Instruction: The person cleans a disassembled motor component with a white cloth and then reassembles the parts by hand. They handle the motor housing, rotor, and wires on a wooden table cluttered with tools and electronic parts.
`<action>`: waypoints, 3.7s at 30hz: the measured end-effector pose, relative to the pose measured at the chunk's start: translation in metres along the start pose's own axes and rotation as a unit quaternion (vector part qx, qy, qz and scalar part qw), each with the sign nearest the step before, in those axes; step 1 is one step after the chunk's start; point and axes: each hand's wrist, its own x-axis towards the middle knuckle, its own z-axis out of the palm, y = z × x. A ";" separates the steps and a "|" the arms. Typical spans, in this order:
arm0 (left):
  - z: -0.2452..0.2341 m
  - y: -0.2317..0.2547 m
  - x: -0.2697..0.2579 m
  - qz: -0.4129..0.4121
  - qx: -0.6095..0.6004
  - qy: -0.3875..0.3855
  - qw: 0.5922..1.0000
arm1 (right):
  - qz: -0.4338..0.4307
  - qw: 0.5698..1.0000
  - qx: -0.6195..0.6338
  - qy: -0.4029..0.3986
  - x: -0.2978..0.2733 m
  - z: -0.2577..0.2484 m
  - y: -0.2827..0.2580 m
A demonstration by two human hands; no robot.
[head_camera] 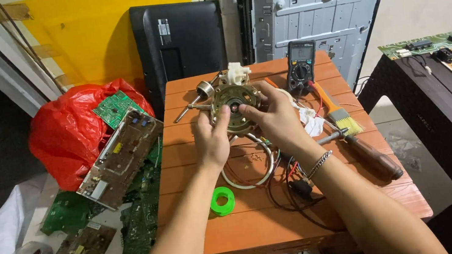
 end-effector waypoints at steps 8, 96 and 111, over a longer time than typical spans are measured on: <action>0.002 0.010 -0.011 0.031 0.091 -0.031 0.995 | 0.016 1.000 -0.009 -0.006 0.003 -0.005 0.004; -0.030 0.010 0.020 -0.395 -0.373 -0.263 0.798 | -0.571 0.734 -0.362 0.062 0.023 -0.030 0.048; -0.028 0.034 0.019 -0.359 -0.466 -0.206 0.782 | -0.650 0.685 -0.325 0.048 0.011 -0.012 0.005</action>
